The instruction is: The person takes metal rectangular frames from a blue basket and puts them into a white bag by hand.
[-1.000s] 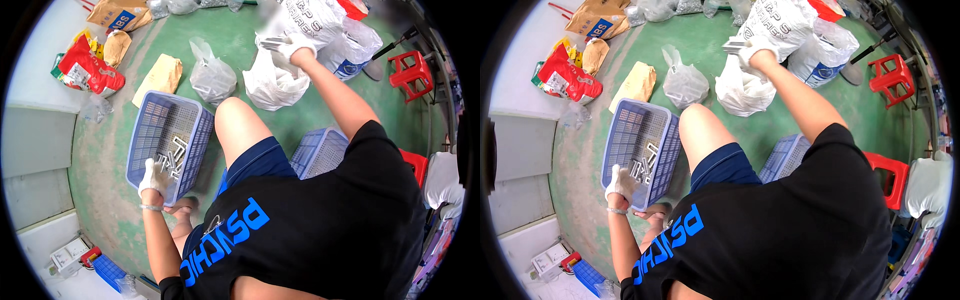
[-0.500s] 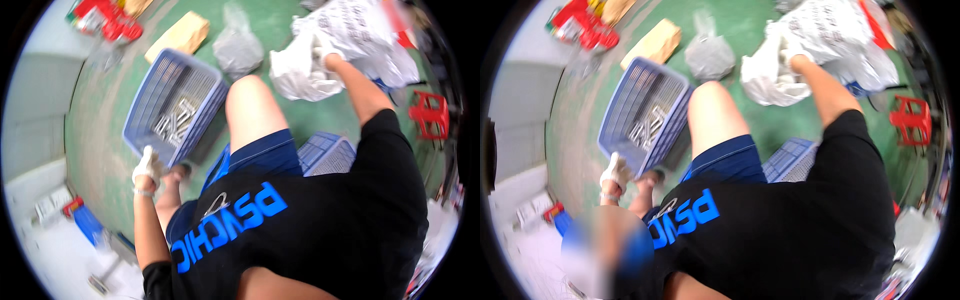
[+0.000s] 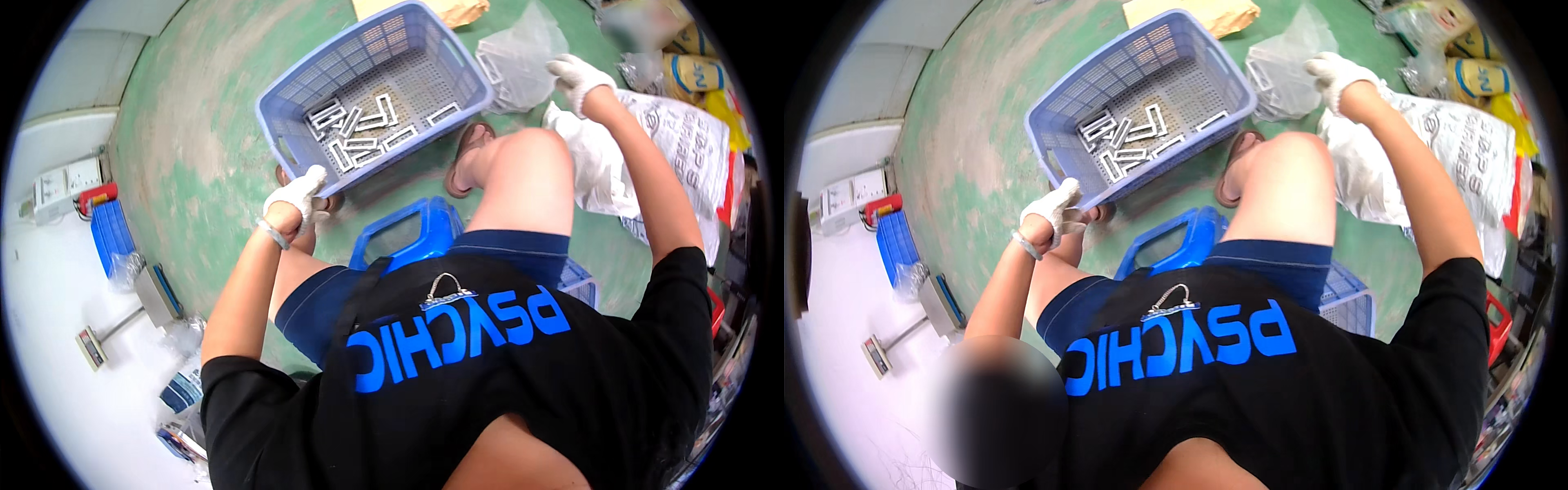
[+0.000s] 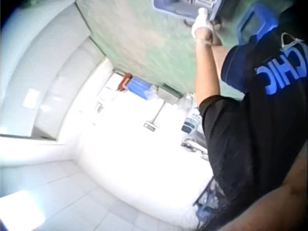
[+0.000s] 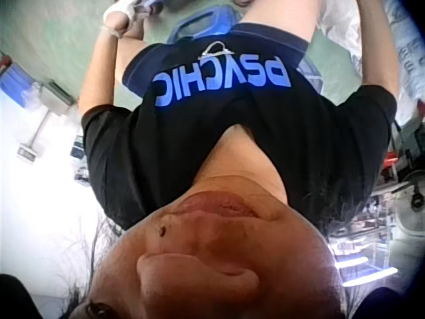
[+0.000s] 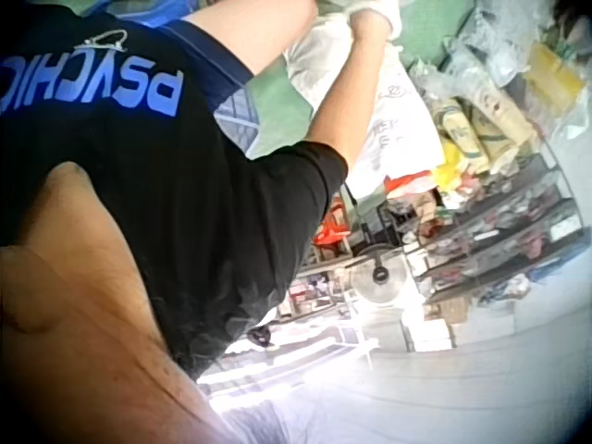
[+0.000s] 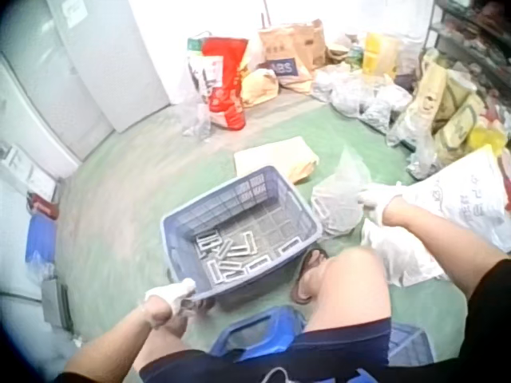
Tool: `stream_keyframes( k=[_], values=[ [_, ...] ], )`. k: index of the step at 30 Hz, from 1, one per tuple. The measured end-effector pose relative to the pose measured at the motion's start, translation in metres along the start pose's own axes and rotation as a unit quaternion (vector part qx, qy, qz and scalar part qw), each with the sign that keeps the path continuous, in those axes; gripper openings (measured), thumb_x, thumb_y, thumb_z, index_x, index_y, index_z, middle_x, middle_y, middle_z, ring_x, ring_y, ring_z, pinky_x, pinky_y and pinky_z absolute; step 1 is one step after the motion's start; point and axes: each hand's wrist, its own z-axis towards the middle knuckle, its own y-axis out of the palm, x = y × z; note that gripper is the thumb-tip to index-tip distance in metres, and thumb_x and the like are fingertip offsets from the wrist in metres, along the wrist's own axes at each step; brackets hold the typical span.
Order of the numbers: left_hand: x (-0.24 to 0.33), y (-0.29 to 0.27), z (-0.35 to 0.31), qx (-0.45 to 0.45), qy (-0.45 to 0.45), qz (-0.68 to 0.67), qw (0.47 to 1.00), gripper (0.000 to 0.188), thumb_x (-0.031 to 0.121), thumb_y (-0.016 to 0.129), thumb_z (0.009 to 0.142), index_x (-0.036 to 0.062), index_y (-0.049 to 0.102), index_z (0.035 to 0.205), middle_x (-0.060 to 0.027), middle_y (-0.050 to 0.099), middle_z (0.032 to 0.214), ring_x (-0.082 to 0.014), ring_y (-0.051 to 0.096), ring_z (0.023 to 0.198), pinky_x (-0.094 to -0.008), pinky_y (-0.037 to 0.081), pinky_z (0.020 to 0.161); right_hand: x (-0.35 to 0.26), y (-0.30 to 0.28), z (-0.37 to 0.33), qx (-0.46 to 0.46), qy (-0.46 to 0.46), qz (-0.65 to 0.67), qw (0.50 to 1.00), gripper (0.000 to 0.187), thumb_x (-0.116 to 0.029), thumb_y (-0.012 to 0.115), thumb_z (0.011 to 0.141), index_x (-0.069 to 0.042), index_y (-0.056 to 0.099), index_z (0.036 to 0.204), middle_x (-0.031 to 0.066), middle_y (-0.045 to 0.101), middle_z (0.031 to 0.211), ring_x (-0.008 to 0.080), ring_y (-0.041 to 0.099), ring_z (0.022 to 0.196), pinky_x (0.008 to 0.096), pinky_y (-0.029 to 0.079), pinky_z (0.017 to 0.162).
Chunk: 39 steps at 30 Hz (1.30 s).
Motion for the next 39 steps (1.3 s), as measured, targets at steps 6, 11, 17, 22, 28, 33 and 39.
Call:
stream_keyframes(
  k=[6,11,17,22,28,33,39],
  values=[
    [-0.008,-0.022,0.039,-0.052,0.014,-0.069,0.996,0.047,0.039,0.061,0.087,0.0036,0.055,0.117,-0.0059,0.059,0.105,-0.0188,0.058,0.089,-0.0371,0.052,0.074,-0.171,0.082,0.116,-0.177,-0.131,-0.136,0.966,0.035,-0.005,0.056,0.074,-0.01,0.06,0.109,0.0141,0.057,0.113,0.0347,0.055,0.106,0.0369,0.045,0.09],
    [-0.011,-0.022,0.067,-0.103,0.054,-0.096,0.989,0.046,0.039,0.048,0.093,0.0034,0.051,0.123,-0.0109,0.056,0.117,-0.0235,0.055,0.103,-0.0425,0.049,0.082,-0.245,0.192,0.206,-0.336,-0.096,-0.186,0.919,0.035,-0.01,0.055,0.078,-0.004,0.057,0.113,0.0205,0.054,0.118,0.0364,0.056,0.108,0.0398,0.048,0.088],
    [0.012,-0.065,0.065,-0.011,0.397,0.207,0.894,0.023,0.021,0.051,0.091,0.0073,0.061,0.107,-0.016,0.061,0.106,-0.034,0.057,0.099,-0.0366,0.049,0.083,-0.281,0.314,0.268,-0.339,-0.021,-0.141,0.93,0.053,-0.012,0.055,0.081,-0.007,0.04,0.132,0.018,0.036,0.139,0.0322,0.043,0.125,0.0414,0.039,0.101],
    [0.034,-0.103,0.063,0.03,0.484,0.205,0.85,0.021,0.0,0.062,0.078,-0.0072,0.062,0.098,-0.02,0.062,0.102,-0.0338,0.061,0.098,-0.0355,0.05,0.086,-0.307,0.378,0.302,-0.305,-0.039,-0.143,0.941,0.103,-0.034,0.081,0.06,-0.009,0.022,0.141,0.015,0.024,0.146,0.0323,0.025,0.134,0.0413,0.028,0.109],
    [0.031,-0.131,0.066,-0.022,0.372,0.161,0.914,0.028,0.002,0.064,0.078,-0.0048,0.061,0.105,-0.0187,0.059,0.112,-0.0315,0.058,0.105,-0.0352,0.046,0.09,-0.334,0.402,0.332,-0.313,-0.006,-0.158,0.936,0.106,-0.046,0.08,0.058,-0.009,0.023,0.14,0.0151,0.037,0.138,0.03,0.035,0.129,0.0413,0.03,0.106],
    [0.038,-0.132,0.067,-0.03,0.316,0.067,0.946,0.022,0.003,0.066,0.077,-0.0027,0.064,0.098,-0.0192,0.061,0.099,-0.0351,0.061,0.096,-0.0373,0.049,0.085,-0.329,0.432,0.33,-0.279,-0.003,-0.22,0.935,0.081,-0.047,0.075,0.063,-0.009,0.042,0.126,0.0126,0.046,0.129,0.0289,0.043,0.119,0.0422,0.035,0.099],
    [0.033,-0.132,0.066,-0.075,0.255,0.023,0.964,0.031,0.005,0.063,0.083,-0.0048,0.058,0.113,-0.0184,0.056,0.119,-0.0297,0.054,0.111,-0.0334,0.042,0.094,-0.318,0.445,0.318,-0.196,-0.136,-0.249,0.939,0.071,-0.044,0.075,0.062,-0.011,0.049,0.119,0.0111,0.05,0.121,0.0292,0.044,0.116,0.0426,0.036,0.097]
  ],
)
